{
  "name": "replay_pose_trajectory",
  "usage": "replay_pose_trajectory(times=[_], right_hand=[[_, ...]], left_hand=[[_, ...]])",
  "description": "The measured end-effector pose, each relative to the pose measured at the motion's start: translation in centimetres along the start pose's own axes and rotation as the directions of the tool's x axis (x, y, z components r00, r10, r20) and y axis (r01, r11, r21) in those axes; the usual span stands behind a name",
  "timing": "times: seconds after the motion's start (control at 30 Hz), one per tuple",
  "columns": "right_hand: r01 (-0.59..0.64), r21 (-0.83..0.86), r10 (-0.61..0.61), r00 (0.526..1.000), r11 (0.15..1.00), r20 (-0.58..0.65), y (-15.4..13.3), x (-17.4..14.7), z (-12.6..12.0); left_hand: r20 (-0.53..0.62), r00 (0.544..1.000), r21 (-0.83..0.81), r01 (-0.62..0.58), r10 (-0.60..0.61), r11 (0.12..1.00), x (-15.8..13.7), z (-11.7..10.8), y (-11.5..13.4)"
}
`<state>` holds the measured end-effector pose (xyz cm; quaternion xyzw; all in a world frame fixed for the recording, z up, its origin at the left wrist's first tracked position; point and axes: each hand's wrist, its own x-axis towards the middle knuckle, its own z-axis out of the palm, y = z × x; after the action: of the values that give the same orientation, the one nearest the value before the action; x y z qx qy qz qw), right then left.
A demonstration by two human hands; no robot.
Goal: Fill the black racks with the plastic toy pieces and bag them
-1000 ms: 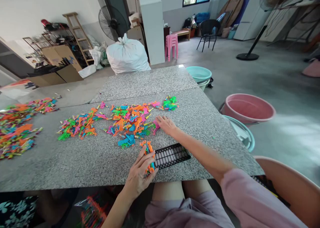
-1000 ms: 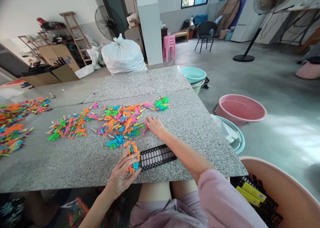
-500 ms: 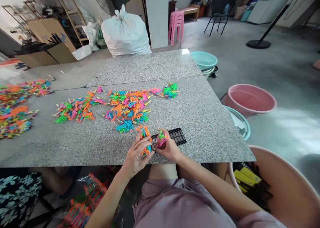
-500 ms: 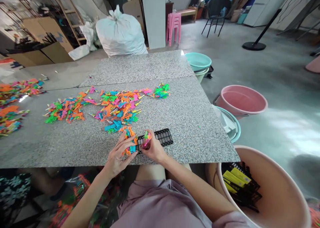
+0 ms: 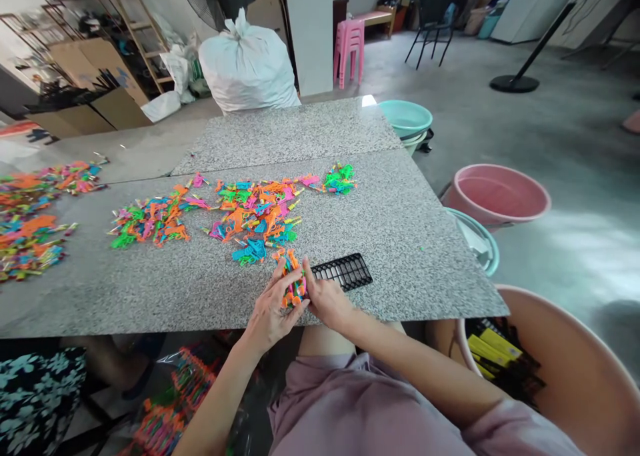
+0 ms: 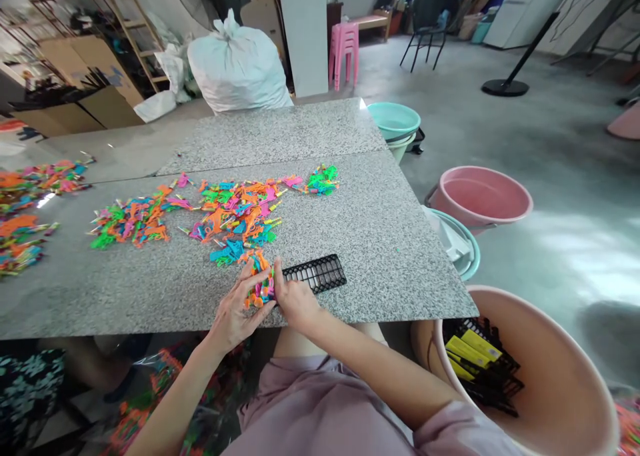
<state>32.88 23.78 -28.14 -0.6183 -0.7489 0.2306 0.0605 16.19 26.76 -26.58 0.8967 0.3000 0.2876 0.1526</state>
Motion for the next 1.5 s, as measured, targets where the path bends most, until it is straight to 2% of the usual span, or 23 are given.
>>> replay_pose_trajectory(times=[0.1,0.17,0.23,0.3,0.33,0.37,0.43,0.47,0.53,0.63,0.73,0.9,0.97,1.0,1.03,1.1,1.13,1.17,1.23,1.3,1.33,1.43,1.5], right_hand=[[0.046,-0.017,-0.047,0.998,0.999,-0.050,-0.3,-0.8,0.9],[0.089,0.061,-0.084,0.994,0.994,-0.070,0.6,-0.8,1.5],[0.148,0.209,-0.143,0.989,0.967,-0.038,2.7,0.5,1.0],[0.157,0.312,-0.146,0.988,0.937,-0.057,5.8,3.2,-0.8],[0.101,0.276,-0.063,0.988,0.956,-0.142,7.7,4.9,-2.2],[-0.012,0.195,0.064,0.963,0.981,-0.264,9.5,6.9,-3.7],[-0.225,0.043,0.222,0.879,0.973,-0.421,13.1,10.7,-6.9],[-0.290,-0.029,0.248,0.862,0.957,-0.441,14.6,12.3,-8.2],[-0.336,-0.141,0.250,0.871,0.931,-0.423,16.9,14.6,-9.9],[-0.269,-0.213,0.177,0.911,0.939,-0.373,18.6,15.4,-10.2],[-0.171,-0.232,0.083,0.935,0.958,-0.345,19.7,13.8,-9.4],[0.105,-0.139,-0.141,0.947,0.985,-0.289,22.1,11.7,-9.7],[0.151,-0.100,-0.175,0.933,0.984,-0.315,22.2,11.3,-9.7],[0.114,-0.089,-0.138,0.924,0.990,-0.355,21.8,11.1,-9.6],[0.038,-0.072,-0.065,0.908,0.997,-0.413,21.3,10.7,-9.3],[-0.203,0.010,0.178,0.835,0.979,-0.520,19.8,9.7,-8.7],[-0.333,0.065,0.316,0.791,0.941,-0.523,19.1,9.1,-8.5],[-0.430,0.109,0.428,0.773,0.896,-0.469,18.5,8.5,-8.4],[-0.508,0.160,0.532,0.807,0.846,-0.256,17.8,7.5,-8.5],[-0.486,0.205,0.506,0.860,0.850,-0.060,17.2,7.0,-8.7],[-0.462,0.238,0.479,0.878,0.854,-0.012,16.7,6.9,-8.6],[-0.377,0.362,0.405,0.914,0.852,-0.001,13.6,6.6,-7.0],[-0.247,0.478,0.295,0.955,0.843,-0.027,10.6,6.4,-5.0]], left_hand=[[0.020,1.000,0.037,-0.007,0.006,0.999,0.2,0.0,0.1],[0.007,0.999,0.072,-0.038,0.038,0.997,0.3,0.2,-0.1],[-0.030,0.996,0.095,-0.077,0.080,0.992,0.3,0.5,-0.4],[-0.057,0.992,0.117,-0.107,0.114,0.987,0.3,0.7,-0.7],[-0.069,0.989,0.129,-0.121,0.130,0.984,0.3,0.7,-0.8],[-0.077,0.987,0.142,-0.130,0.142,0.981,0.3,0.8,-0.9],[-0.079,0.983,0.175,-0.147,0.163,0.974,0.2,0.8,-0.9],[-0.072,0.983,0.194,-0.152,0.168,0.969,0.2,0.7,-1.0],[-0.059,0.983,0.232,-0.159,0.177,0.960,0.0,0.7,-1.1],[-0.060,0.980,0.254,-0.169,0.190,0.952,-0.2,0.8,-1.3],[-0.053,0.983,0.233,-0.156,0.173,0.960,-0.2,0.9,-1.2],[-0.062,0.990,0.160,-0.119,0.130,0.980,0.1,0.7,-0.7],[-0.061,0.992,0.142,-0.104,0.114,0.984,0.1,0.6,-0.6],[-0.058,0.993,0.138,-0.092,0.101,0.986,0.1,0.6,-0.5],[-0.053,0.995,0.135,-0.081,0.089,0.987,0.0,0.6,-0.4],[-0.042,0.997,0.126,-0.064,0.069,0.990,-0.1,0.5,-0.3],[-0.040,0.997,0.121,-0.058,0.063,0.991,-0.2,0.5,-0.2],[-0.044,0.997,0.115,-0.055,0.060,0.992,-0.2,0.5,-0.1],[-0.055,0.997,0.103,-0.047,0.052,0.994,0.0,0.4,0.1],[-0.050,0.998,0.087,-0.035,0.039,0.996,0.1,0.3,0.2],[-0.043,0.999,0.077,-0.030,0.033,0.997,0.2,0.2,0.2],[-0.032,0.999,0.057,-0.028,0.030,0.998,0.2,0.1,0.3],[-0.035,0.999,0.056,-0.025,0.027,0.998,0.2,0.0,0.3]])
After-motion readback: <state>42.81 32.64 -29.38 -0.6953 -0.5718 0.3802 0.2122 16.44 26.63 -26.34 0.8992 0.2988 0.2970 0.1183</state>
